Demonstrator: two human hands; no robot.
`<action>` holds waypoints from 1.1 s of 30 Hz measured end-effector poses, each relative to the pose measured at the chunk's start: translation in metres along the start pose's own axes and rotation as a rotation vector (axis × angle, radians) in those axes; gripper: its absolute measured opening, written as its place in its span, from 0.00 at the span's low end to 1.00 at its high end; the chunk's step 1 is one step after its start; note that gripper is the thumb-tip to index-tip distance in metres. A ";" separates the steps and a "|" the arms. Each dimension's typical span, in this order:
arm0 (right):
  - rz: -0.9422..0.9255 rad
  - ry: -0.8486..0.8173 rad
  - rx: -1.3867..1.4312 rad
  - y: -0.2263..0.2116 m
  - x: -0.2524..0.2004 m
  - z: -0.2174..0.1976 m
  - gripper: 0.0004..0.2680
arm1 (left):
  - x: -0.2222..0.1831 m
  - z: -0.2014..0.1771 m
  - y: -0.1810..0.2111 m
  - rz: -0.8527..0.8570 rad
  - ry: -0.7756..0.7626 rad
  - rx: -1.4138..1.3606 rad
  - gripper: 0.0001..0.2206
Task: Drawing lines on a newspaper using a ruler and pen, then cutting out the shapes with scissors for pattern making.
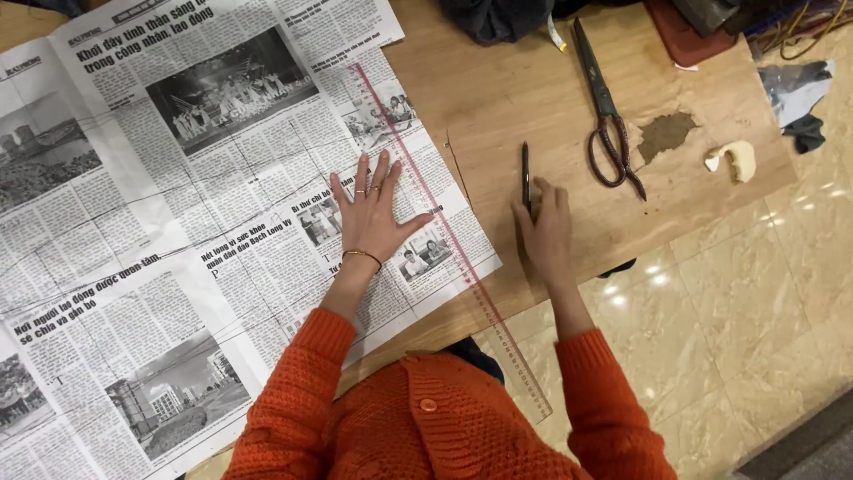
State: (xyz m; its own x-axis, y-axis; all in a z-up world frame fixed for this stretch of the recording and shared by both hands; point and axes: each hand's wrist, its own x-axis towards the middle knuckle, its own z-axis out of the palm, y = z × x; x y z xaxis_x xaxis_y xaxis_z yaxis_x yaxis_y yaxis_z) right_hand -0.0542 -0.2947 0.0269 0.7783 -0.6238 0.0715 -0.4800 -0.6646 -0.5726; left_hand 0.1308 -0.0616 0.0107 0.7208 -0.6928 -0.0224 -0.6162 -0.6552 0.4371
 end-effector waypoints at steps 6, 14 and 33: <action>-0.243 0.084 -0.419 0.017 0.024 0.019 0.12 | -0.001 -0.011 0.006 -0.032 -0.039 -0.002 0.47; 0.046 -0.138 0.961 -0.051 0.028 -0.015 0.14 | 0.003 -0.014 0.006 -0.067 -0.080 0.001 0.48; -0.100 -0.190 0.665 -0.131 0.129 0.088 0.12 | 0.010 -0.010 0.010 -0.095 -0.112 0.049 0.46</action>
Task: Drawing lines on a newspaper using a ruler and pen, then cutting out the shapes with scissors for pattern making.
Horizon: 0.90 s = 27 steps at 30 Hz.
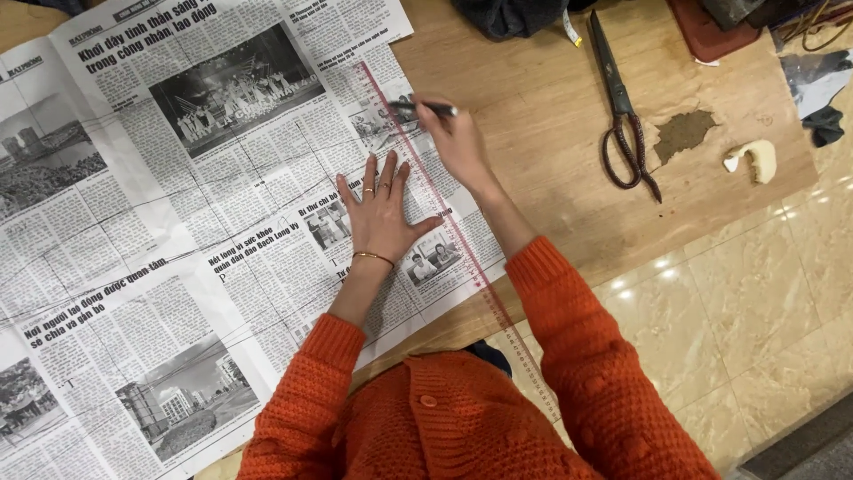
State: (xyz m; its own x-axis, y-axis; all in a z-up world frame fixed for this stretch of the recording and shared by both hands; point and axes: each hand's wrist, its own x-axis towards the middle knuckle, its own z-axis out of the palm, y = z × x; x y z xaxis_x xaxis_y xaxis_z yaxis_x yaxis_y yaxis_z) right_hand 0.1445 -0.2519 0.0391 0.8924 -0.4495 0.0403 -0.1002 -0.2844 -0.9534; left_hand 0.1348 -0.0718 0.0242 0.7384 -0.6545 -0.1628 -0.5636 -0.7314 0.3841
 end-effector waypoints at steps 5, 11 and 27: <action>0.019 -0.111 -0.169 -0.010 0.026 0.005 0.11 | 0.008 0.009 0.000 -0.036 -0.065 0.216 0.52; 0.028 -0.151 -0.326 -0.074 -0.070 -0.037 0.09 | 0.001 -0.006 0.006 -0.047 -0.029 -0.019 0.46; -0.030 0.003 0.088 -0.014 -0.098 -0.057 0.08 | -0.002 -0.006 0.002 -0.015 0.008 -0.108 0.45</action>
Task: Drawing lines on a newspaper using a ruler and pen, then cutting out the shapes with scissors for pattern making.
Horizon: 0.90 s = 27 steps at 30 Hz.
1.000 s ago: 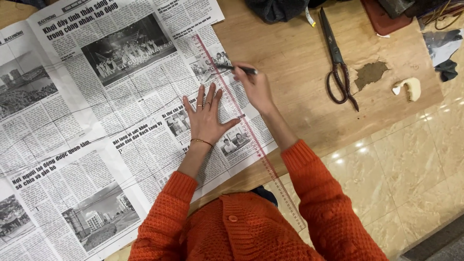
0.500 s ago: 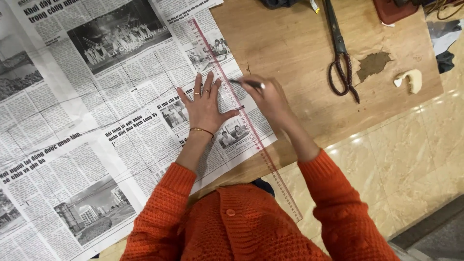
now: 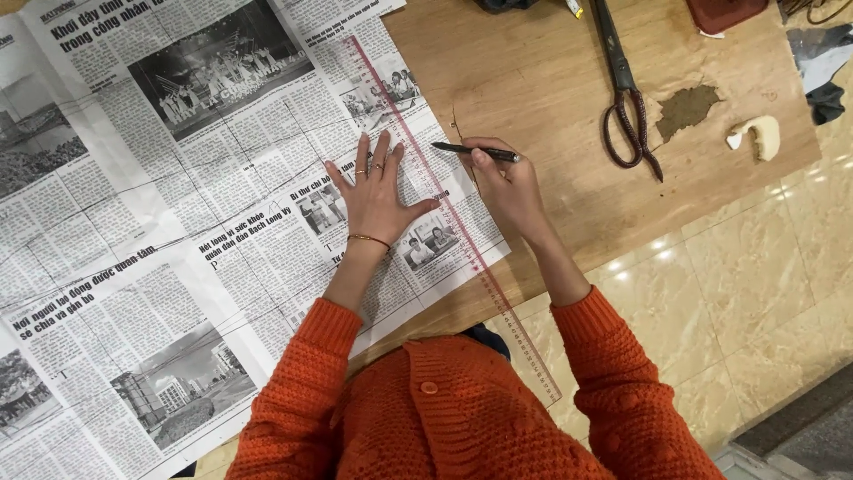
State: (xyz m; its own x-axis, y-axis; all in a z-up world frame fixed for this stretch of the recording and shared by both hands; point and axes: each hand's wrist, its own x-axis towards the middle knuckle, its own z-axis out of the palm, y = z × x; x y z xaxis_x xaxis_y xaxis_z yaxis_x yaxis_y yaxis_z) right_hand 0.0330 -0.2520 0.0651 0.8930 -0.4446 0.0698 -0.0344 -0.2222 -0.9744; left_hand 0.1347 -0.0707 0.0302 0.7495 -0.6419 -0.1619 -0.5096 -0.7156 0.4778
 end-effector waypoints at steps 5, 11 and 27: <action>0.028 0.023 -0.005 -0.008 -0.001 0.004 0.08 | 0.000 -0.002 0.000 -0.008 -0.019 -0.015 0.45; 0.047 0.061 0.039 -0.009 -0.004 0.007 0.07 | 0.001 -0.001 -0.002 -0.002 -0.015 -0.021 0.45; 0.025 0.041 0.020 -0.001 -0.006 -0.008 0.08 | 0.001 0.003 -0.007 0.029 0.002 -0.064 0.46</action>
